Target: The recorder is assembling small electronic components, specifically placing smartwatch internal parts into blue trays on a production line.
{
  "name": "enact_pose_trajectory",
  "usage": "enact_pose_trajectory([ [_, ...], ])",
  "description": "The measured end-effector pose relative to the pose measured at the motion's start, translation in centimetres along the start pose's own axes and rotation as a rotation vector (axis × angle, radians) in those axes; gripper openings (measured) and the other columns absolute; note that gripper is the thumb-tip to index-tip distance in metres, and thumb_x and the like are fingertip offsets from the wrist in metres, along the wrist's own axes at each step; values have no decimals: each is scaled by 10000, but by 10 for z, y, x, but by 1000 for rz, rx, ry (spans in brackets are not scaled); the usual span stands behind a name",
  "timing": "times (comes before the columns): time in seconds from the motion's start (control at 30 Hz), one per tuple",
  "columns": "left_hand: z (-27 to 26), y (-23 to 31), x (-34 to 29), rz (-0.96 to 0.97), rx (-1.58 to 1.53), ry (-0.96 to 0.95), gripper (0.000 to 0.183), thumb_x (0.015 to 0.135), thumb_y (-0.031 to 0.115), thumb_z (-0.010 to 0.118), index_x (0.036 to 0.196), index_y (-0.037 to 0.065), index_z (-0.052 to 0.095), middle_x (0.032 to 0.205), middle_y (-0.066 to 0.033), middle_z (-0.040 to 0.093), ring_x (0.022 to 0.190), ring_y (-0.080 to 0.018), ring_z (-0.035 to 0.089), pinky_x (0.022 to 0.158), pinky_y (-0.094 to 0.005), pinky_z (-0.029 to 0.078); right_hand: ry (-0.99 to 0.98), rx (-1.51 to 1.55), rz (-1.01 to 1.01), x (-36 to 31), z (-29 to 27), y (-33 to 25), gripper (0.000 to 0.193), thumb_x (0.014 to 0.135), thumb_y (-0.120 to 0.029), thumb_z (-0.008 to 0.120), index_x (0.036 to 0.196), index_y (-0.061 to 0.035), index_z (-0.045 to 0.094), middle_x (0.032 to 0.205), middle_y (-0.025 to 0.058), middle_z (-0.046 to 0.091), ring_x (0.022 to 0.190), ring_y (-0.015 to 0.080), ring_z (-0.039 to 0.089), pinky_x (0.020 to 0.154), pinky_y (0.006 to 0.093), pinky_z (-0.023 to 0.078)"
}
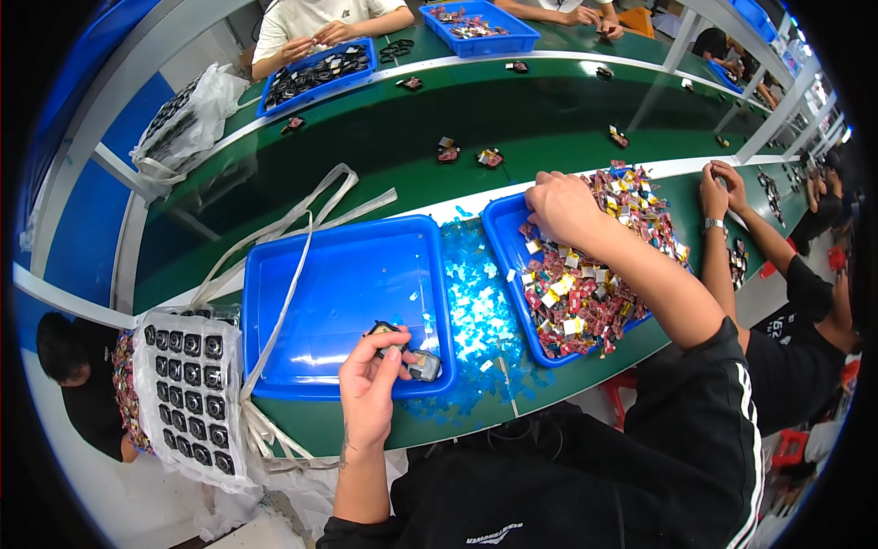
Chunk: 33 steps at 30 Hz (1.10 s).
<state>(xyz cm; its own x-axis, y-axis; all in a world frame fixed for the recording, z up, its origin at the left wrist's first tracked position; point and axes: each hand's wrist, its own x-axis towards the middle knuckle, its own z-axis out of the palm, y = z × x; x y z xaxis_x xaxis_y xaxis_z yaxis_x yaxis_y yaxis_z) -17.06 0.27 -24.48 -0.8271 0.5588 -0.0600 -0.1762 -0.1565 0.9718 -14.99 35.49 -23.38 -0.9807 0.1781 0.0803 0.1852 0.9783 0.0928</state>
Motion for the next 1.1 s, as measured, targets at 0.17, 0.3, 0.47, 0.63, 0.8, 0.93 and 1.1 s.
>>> enact_pose_trajectory([
  [0.17,-2,3,0,23,78,-10,179,950,47,572,1100,-11,652,1177,-123,587,890,-127,630,711,-224,483,98,114,-64,-11,-16,-1,102,771,-130,714,815,-43,683,863,117,658,860,285,649,757,415,519],
  [0.3,-2,9,6,121,190,50,183,905,30,635,1077,-19,676,1129,-99,573,883,-131,616,728,-226,492,232,707,57,-37,-62,-36,85,799,-72,711,826,-14,655,759,100,642,696,212,631,650,337,498],
  [0.47,44,40,45,298,415,-128,277,794,111,777,1060,62,720,1072,-87,567,874,-150,608,732,-271,509,124,1030,22,-74,-87,-71,112,813,-34,730,895,14,671,778,41,649,681,99,583,639,250,483],
  [0.63,52,29,37,190,274,-379,180,818,105,763,973,24,721,992,-77,596,807,-146,596,700,-286,501,-73,1565,67,-88,-83,-92,117,848,-25,721,921,41,658,825,21,654,737,57,587,660,201,482],
  [0.8,47,16,20,196,139,-362,114,839,64,727,937,8,708,981,-76,604,855,-133,584,742,-261,483,-106,1724,31,-95,-77,-98,145,879,24,664,1016,71,663,993,119,674,871,132,660,794,251,549],
  [0.93,46,15,8,45,-41,-423,96,876,52,684,939,-20,691,981,-76,604,922,-121,561,782,-264,468,-115,1742,-60,-98,-73,-102,114,883,31,656,991,67,651,961,110,668,858,128,656,804,268,551],
  [1.1,49,15,-2,-71,-211,-460,140,953,83,598,981,-42,653,996,-57,592,872,-99,544,750,-217,442,-108,1724,-123,-98,-69,-110,73,893,18,649,944,36,599,896,75,629,804,105,631,746,252,526],
])
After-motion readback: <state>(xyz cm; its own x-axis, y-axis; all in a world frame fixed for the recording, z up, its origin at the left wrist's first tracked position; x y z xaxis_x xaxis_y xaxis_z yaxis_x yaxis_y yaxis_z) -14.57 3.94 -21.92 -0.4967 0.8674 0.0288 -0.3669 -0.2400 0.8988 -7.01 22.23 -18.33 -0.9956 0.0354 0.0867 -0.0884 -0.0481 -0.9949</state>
